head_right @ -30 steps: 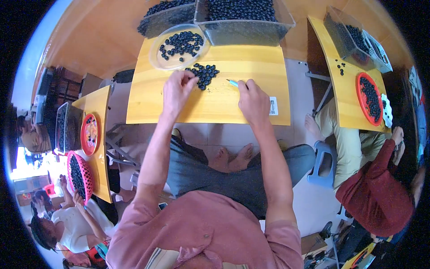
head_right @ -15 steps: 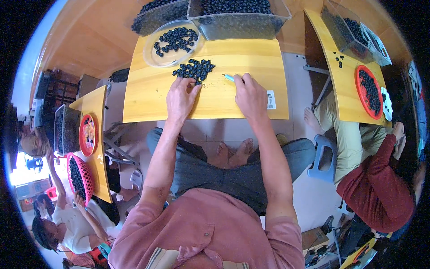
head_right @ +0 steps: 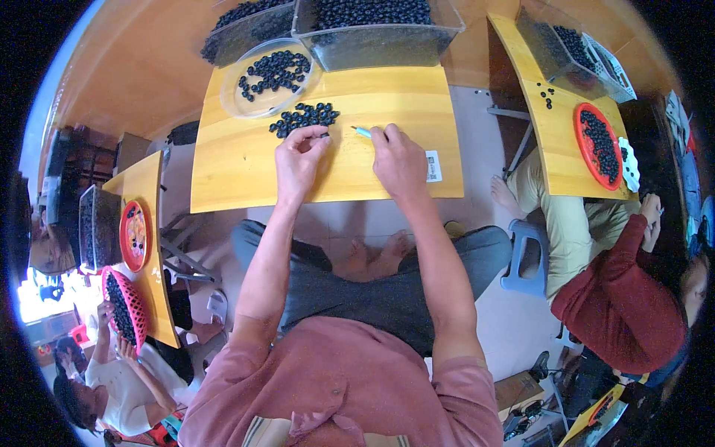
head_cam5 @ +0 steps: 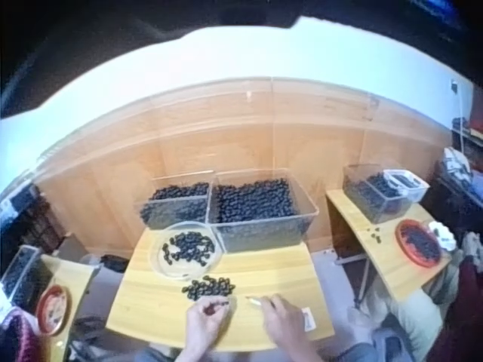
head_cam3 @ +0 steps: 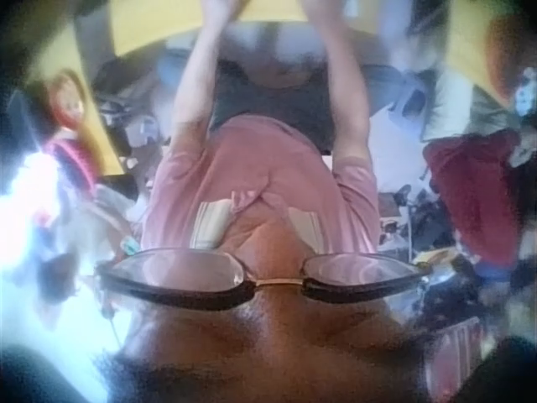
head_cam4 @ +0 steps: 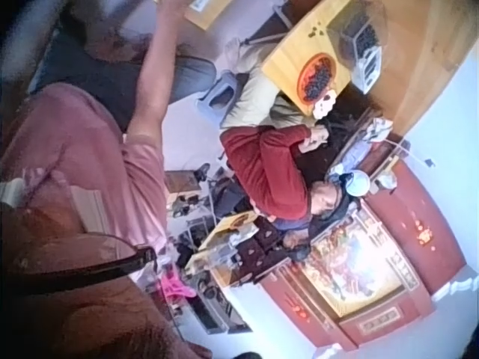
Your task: The person sorts black berries by hand on a desk, inspecting them one by one.
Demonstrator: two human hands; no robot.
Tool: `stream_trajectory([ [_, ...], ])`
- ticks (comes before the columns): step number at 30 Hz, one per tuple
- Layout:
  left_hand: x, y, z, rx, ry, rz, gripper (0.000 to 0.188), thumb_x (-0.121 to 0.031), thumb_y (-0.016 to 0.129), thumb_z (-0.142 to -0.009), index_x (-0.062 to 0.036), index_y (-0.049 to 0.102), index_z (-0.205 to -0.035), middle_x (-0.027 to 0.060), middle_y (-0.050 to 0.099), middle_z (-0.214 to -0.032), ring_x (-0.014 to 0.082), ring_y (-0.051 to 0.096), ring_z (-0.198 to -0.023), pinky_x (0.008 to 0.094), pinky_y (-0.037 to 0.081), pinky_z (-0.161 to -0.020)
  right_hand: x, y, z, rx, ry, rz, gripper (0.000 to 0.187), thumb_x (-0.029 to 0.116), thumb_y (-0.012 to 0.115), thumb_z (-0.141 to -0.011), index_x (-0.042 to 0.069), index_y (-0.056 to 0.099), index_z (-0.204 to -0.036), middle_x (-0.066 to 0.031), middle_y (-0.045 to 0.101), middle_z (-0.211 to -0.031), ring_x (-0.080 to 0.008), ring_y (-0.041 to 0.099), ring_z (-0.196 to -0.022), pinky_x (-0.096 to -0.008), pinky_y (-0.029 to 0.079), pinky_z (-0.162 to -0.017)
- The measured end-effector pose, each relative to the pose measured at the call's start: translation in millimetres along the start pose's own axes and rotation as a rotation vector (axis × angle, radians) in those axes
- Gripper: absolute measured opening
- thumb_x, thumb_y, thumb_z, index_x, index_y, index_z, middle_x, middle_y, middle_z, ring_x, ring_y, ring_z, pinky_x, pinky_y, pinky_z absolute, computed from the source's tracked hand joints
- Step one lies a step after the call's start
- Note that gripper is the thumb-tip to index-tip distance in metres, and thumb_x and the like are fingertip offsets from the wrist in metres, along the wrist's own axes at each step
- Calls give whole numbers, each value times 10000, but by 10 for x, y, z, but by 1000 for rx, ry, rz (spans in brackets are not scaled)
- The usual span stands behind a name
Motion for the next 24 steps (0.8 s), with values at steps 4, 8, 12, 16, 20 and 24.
stream_trajectory([
  [4,37,240,-37,20,44,247,204,-30,792,-894,22,772,-1090,44,681,-980,91,647,-825,242,523,-753,17,-7,-3,8,12,6,230,60,653,-849,71,696,-1074,-91,595,-890,-272,694,-805,-432,587,-653],
  [8,-10,306,28,37,110,39,214,5,782,-894,20,763,-1107,35,669,-999,78,588,-801,237,521,-751,-2,-42,10,15,27,26,229,63,650,-853,68,692,-1079,-93,591,-871,-270,689,-795,-426,582,-649],
  [12,28,351,11,14,36,190,297,36,778,-884,16,727,-1176,23,661,-981,71,585,-806,227,523,-755,3,-60,10,-60,-16,0,206,95,663,-901,79,707,-1102,-83,586,-826,-270,669,-743,-421,548,-621],
  [16,35,374,18,26,20,267,372,62,775,-871,16,684,-1229,-4,646,-957,56,570,-806,211,516,-751,47,-88,5,-88,-76,-51,183,117,685,-932,91,723,-1109,-69,572,-786,-261,639,-690,-412,518,-600],
  [20,39,393,9,53,45,235,381,67,771,-866,13,682,-1232,-11,643,-949,53,567,-806,209,518,-756,47,-92,6,-92,-127,-72,188,113,691,-922,89,722,-1106,-59,564,-780,-245,634,-697,-402,515,-598],
  [24,38,376,3,62,29,207,383,68,766,-867,13,680,-1236,-6,648,-952,56,574,-809,213,523,-759,73,-92,-3,-84,-148,-66,205,92,672,-895,83,714,-1095,-55,561,-780,-234,639,-716,-395,524,-603],
])
Point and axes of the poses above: each hand's wrist, its own z-axis away from the middle knuckle, its own y-axis out of the palm, x = y × z, the point moved 3 cm from there along -z, towards the middle knuckle
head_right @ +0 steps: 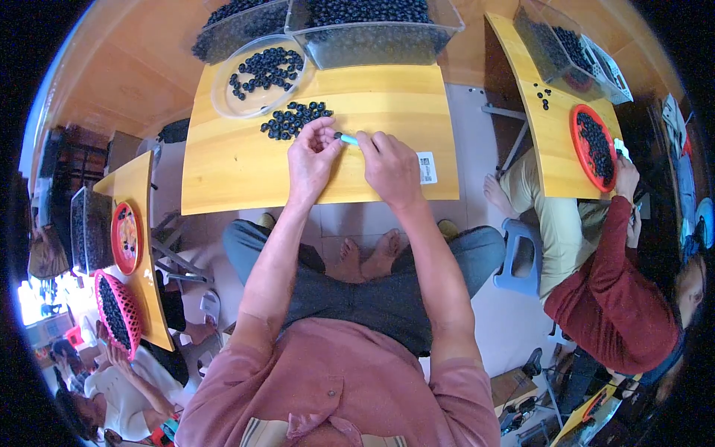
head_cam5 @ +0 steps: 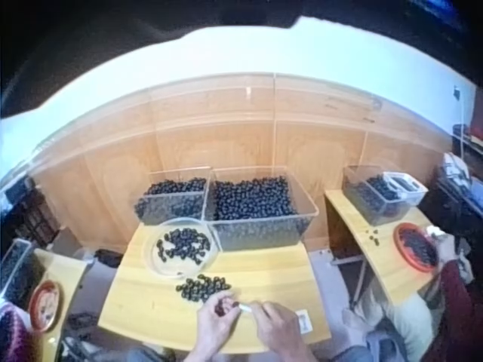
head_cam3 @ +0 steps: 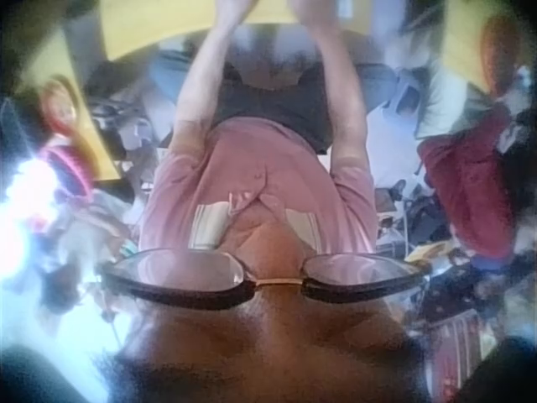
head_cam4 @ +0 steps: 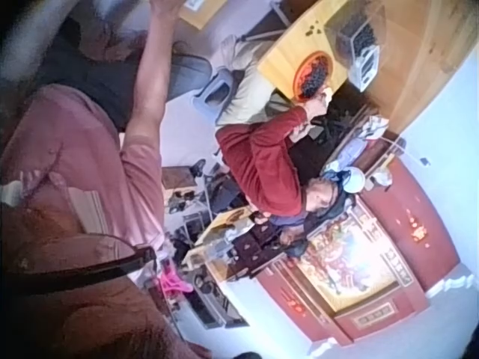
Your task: The person sorts black berries by hand on a desk, inspecting them one by one.
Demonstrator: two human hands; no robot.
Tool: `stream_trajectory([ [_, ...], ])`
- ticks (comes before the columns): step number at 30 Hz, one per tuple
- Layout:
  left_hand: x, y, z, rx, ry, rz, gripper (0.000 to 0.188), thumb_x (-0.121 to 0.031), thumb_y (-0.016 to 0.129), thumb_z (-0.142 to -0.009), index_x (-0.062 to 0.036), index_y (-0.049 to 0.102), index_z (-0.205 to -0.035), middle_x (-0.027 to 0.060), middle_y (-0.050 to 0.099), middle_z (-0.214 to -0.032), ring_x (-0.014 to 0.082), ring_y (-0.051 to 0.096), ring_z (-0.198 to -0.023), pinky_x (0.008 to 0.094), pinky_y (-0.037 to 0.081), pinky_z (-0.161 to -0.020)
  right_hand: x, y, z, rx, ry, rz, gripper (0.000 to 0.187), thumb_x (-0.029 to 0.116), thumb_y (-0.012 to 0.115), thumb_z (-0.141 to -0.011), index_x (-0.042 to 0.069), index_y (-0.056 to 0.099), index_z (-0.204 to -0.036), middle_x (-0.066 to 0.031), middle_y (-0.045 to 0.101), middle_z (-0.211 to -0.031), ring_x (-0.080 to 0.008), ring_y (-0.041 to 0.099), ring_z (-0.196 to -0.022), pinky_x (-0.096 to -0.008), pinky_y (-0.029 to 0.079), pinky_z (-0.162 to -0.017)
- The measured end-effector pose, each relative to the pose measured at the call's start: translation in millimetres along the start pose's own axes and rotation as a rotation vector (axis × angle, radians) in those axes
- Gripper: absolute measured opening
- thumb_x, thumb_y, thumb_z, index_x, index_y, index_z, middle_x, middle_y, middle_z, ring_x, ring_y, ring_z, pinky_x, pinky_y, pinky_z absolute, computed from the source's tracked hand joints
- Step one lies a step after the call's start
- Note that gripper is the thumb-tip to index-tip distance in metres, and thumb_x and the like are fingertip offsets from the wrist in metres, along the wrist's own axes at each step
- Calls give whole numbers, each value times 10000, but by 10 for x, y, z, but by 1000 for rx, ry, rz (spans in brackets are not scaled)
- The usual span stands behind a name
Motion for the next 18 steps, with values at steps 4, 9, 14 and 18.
stream_trajectory([
  [4,-11,10,4,5,0,9,382,60,771,-871,9,673,-1237,0,652,-949,60,587,-814,214,529,-764,8,-14,-3,9,6,15,218,71,650,-877,79,708,-1087,-58,558,-782,-230,642,-724,-392,533,-608],
  [9,-10,13,8,13,-6,39,372,63,775,-871,-2,640,-1211,7,653,-942,63,605,-824,218,544,-776,-6,0,10,12,18,4,212,81,656,-882,79,711,-1088,-60,567,-789,-238,649,-728,-397,538,-606],
  [14,45,-14,-10,-3,-18,93,363,72,793,-870,-28,579,-1145,25,656,-1007,66,633,-870,223,540,-815,-8,0,-8,16,32,-31,210,86,660,-886,78,712,-1089,-62,579,-799,-247,660,-737,-406,546,-608],
  [18,75,-17,-7,20,-31,170,349,80,785,-873,-35,574,-1127,27,661,-1007,56,629,-844,214,534,-798,-75,42,-9,64,106,12,202,71,665,-869,78,704,-1068,-77,594,-863,-261,678,-772,-414,567,-634],
])
Point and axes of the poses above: each hand's wrist, its own z-axis away from the middle knuckle, its own y-axis out of the palm, x = y × z, the point moved 3 cm from there along -z, towards the middle knuckle
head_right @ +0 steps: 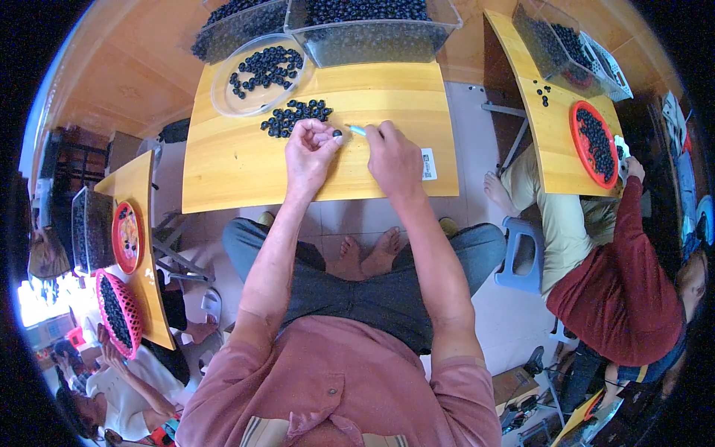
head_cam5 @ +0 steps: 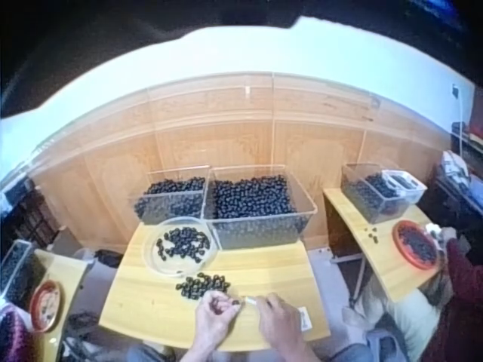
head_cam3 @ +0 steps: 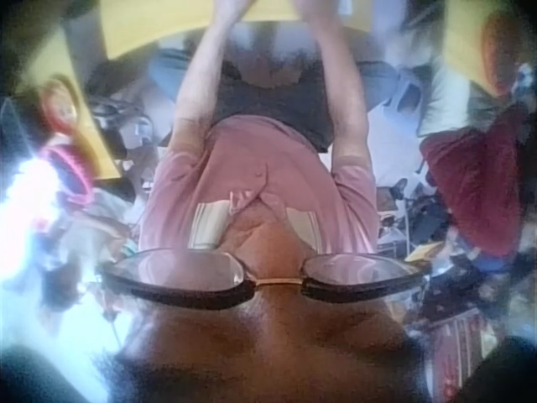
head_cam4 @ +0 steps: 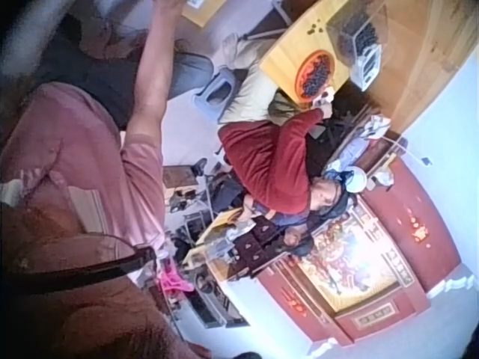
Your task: The person sorts black berries by hand on a desk, inspecting them one by one.
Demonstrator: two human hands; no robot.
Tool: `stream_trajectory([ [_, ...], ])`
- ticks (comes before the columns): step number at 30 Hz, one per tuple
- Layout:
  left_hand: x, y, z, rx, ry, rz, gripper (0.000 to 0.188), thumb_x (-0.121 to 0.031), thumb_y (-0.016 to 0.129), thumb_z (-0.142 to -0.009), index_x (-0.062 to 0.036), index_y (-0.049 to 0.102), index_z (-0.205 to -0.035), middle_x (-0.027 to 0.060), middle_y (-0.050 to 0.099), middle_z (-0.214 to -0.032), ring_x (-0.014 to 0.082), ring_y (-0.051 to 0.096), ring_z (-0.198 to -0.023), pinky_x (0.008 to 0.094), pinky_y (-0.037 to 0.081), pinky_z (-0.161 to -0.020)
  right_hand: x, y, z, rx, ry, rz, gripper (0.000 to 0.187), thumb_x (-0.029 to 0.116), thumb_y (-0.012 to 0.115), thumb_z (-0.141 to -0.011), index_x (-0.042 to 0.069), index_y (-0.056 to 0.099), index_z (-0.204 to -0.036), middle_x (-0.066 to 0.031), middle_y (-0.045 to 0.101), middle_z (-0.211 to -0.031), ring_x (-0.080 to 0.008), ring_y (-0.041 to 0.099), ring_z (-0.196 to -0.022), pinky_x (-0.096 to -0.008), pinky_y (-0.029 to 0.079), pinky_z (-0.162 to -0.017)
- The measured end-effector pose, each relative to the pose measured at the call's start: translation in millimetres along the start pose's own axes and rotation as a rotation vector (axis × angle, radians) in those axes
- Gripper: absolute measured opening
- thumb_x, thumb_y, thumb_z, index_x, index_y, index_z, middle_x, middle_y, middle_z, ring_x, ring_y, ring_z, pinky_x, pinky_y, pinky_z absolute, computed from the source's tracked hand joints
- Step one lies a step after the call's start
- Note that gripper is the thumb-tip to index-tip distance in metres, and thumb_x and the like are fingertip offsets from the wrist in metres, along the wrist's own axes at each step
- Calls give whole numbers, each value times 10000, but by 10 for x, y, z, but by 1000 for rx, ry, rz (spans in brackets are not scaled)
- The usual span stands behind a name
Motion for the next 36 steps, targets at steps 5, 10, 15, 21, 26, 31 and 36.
stream_trajectory([
  [5,-85,5,21,-12,12,69,316,75,769,-888,-25,623,-1149,16,668,-999,44,618,-819,198,512,-781,-18,23,-12,45,53,51,206,60,666,-855,76,693,-1059,-90,604,-919,-280,694,-808,-429,583,-649],
  [10,-112,-73,73,-33,86,-29,188,40,769,-905,13,718,-1084,15,678,-994,55,612,-813,205,518,-768,15,30,11,51,64,60,223,53,660,-852,70,691,-1072,-92,602,-910,-288,694,-811,-432,580,-654],
  [15,-578,-366,-277,-89,271,-439,212,19,779,-871,13,740,-1079,79,705,-1017,134,661,-813,269,553,-782,-47,61,46,38,60,58,235,47,656,-852,75,695,-1081,-94,601,-905,-294,689,-785,-436,576,-647],
  [21,-1029,-705,-840,-241,620,-830,247,-52,767,-890,-36,732,-1133,166,697,-1034,327,679,-1030,415,548,-922,-22,61,31,-3,60,48,239,41,658,-846,76,701,-1078,-88,590,-894,-290,685,-779,-441,575,-637],
  [26,-563,-634,-344,20,341,-914,197,-82,759,-901,-36,729,-1090,147,664,-952,328,671,-890,452,545,-797,-36,58,23,2,55,47,251,43,660,-846,68,705,-1091,-86,588,-902,-282,685,-796,-439,579,-649],
  [31,-416,-528,-19,-75,269,-1026,181,-141,775,-901,-60,728,-1057,142,652,-927,341,668,-876,446,549,-767,-19,35,26,36,65,66,279,46,662,-843,64,718,-1116,-84,590,-922,-262,689,-831,-429,585,-675],
  [36,-397,-532,45,-50,247,-1020,184,-157,790,-891,-63,727,-1036,139,652,-924,341,669,-877,444,549,-765,-12,29,34,36,69,58,282,50,661,-847,65,723,-1122,-83,592,-926,-260,691,-837,-422,587,-685],
])
Point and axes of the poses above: each hand's wrist, its own z-axis away from the middle knuckle, its own y-axis out of the palm, x = y × z, the point moved 3 cm from there along -z, towards the middle knuckle
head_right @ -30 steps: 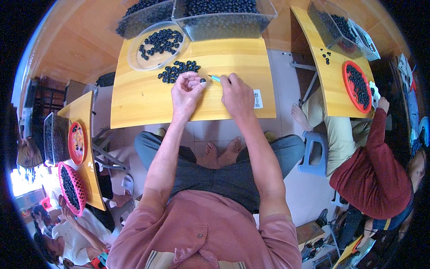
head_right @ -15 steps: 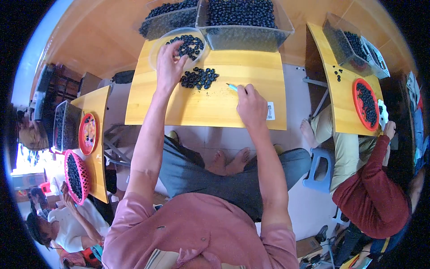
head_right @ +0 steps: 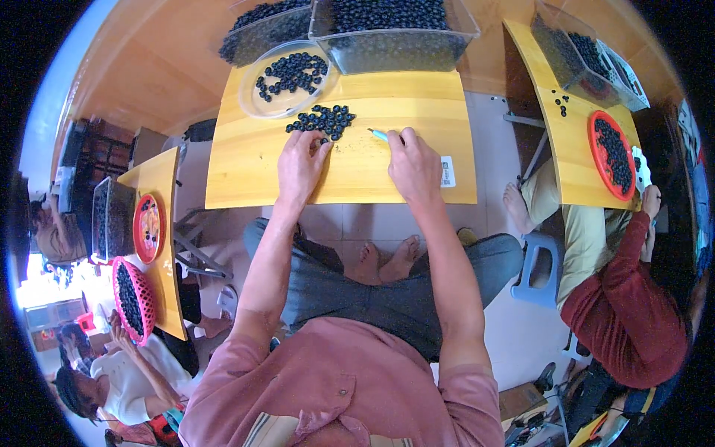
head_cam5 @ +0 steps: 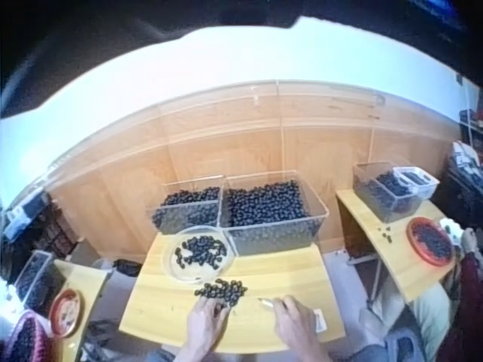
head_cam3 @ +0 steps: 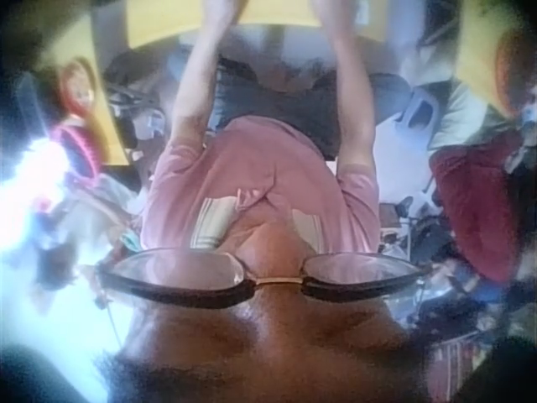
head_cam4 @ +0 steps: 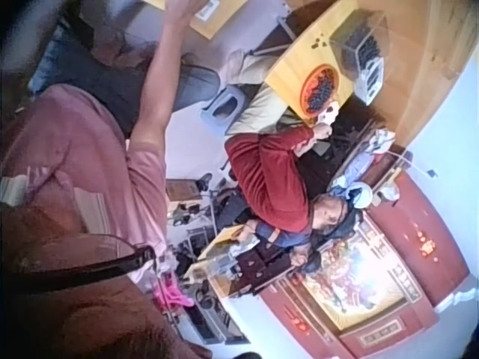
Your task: The person sorts black berries by hand on a desk, inspecting them one by one.
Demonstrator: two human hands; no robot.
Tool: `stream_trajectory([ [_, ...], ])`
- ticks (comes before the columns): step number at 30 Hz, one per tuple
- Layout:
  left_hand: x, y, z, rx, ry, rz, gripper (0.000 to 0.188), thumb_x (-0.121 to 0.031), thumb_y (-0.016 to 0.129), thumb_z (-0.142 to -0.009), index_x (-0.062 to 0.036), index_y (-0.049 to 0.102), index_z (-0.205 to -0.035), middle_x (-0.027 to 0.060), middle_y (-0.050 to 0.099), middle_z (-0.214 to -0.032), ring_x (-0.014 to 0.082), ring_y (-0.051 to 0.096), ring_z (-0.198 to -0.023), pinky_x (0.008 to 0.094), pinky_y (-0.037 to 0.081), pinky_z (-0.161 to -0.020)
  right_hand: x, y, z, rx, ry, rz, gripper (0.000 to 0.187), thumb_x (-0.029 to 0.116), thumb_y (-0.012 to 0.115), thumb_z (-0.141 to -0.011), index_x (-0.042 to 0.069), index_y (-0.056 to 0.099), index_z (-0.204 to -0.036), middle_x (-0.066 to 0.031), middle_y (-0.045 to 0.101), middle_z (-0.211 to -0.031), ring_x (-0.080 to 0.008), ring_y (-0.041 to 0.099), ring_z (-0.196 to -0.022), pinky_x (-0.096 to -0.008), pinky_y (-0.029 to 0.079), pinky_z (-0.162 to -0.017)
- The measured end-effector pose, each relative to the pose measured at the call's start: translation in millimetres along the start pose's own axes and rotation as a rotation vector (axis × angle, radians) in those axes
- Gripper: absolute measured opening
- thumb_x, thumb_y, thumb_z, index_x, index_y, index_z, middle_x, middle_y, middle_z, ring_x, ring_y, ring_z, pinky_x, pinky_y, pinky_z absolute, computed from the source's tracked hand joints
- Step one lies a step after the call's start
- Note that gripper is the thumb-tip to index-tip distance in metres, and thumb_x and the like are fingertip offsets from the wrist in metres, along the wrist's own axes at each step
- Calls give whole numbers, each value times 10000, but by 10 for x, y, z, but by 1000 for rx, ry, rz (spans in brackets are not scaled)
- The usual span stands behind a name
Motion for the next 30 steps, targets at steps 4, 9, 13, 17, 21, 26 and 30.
stream_trajectory([
  [4,51,-15,16,5,13,41,179,-138,797,-884,-52,726,-1024,140,672,-934,329,678,-855,432,558,-762,4,-4,-2,-2,-7,-13,273,52,658,-855,62,723,-1120,-86,593,-925,-263,692,-838,-419,587,-690],
  [9,40,13,-7,76,-97,163,196,-84,813,-856,-26,731,-1024,136,706,-944,259,682,-775,374,572,-760,-14,-2,-2,2,-4,-1,264,54,655,-857,57,715,-1114,-90,597,-929,-266,693,-839,-420,586,-691],
  [13,-114,132,-6,53,-115,381,194,-44,818,-849,1,739,-1021,86,686,-910,161,647,-756,307,556,-746,-1,-17,-13,14,-8,3,256,56,657,-851,52,703,-1103,-95,600,-924,-273,693,-829,-422,584,-680],
  [17,-174,423,-63,52,-247,783,158,-6,817,-860,36,738,-991,25,652,-901,73,596,-763,239,523,-729,-3,6,-2,-35,-28,7,246,54,661,-845,54,699,-1089,-95,600,-909,-271,692,-822,-421,581,-665],
  [21,-206,564,-57,34,-211,716,207,5,808,-861,27,722,-1048,24,667,-901,75,599,-748,239,531,-724,26,-25,6,-63,-42,-15,226,52,661,-845,64,693,-1068,-81,597,-872,-258,685,-804,-414,575,-653],
  [26,-317,485,-53,43,-212,691,308,22,802,-855,20,691,-1142,20,681,-893,73,601,-757,239,536,-723,71,-88,-6,-92,-116,-64,212,57,659,-854,80,693,-1062,-67,583,-825,-249,665,-767,-407,561,-640],
  [30,-351,460,-60,44,-189,679,332,32,795,-846,13,684,-1159,18,682,-890,75,603,-764,238,539,-723,78,-72,-14,-80,-157,-83,186,65,650,-872,83,697,-1050,-66,569,-796,-247,650,-743,-405,546,-624],
])
Point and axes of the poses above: each hand's wrist, its own z-axis away from the middle knuckle, its own y-axis out of the palm, x = y × z, the point moved 3 cm from there along -z, towards the middle knuckle
